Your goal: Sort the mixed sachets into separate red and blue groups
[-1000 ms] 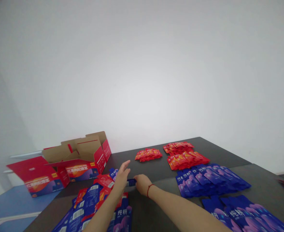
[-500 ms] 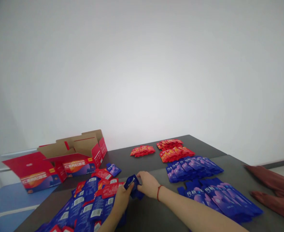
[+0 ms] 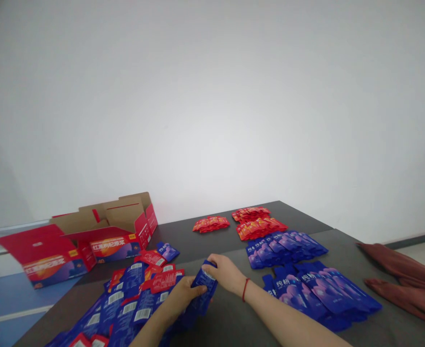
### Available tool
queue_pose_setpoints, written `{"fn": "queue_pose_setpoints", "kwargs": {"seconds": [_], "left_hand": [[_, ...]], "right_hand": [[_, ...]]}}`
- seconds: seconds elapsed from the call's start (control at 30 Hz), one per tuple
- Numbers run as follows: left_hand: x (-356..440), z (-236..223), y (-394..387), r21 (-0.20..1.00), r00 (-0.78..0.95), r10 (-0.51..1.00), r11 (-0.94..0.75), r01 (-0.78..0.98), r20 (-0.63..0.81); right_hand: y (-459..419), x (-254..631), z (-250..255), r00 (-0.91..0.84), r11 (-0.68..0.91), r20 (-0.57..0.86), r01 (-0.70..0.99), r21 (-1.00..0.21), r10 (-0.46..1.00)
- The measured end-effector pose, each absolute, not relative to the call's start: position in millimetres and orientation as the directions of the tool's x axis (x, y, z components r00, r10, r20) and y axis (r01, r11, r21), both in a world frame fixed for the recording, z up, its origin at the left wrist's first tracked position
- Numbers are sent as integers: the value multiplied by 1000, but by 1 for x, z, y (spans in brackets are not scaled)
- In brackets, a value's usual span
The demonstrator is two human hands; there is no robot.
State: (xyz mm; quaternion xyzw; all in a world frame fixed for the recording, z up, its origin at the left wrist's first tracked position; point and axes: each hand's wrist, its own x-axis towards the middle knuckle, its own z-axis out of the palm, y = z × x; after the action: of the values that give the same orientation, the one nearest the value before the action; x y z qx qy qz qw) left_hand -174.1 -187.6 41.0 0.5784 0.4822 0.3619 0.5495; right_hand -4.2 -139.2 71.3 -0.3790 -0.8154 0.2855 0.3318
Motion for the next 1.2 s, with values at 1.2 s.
{"fn": "queue_pose_setpoints", "kwargs": {"seconds": [1.2], "left_hand": [[-184, 46, -181, 567, 272, 962, -209, 797, -28]], "right_hand": [[-168, 21, 31, -545, 304, 117, 268, -914, 831]]}}
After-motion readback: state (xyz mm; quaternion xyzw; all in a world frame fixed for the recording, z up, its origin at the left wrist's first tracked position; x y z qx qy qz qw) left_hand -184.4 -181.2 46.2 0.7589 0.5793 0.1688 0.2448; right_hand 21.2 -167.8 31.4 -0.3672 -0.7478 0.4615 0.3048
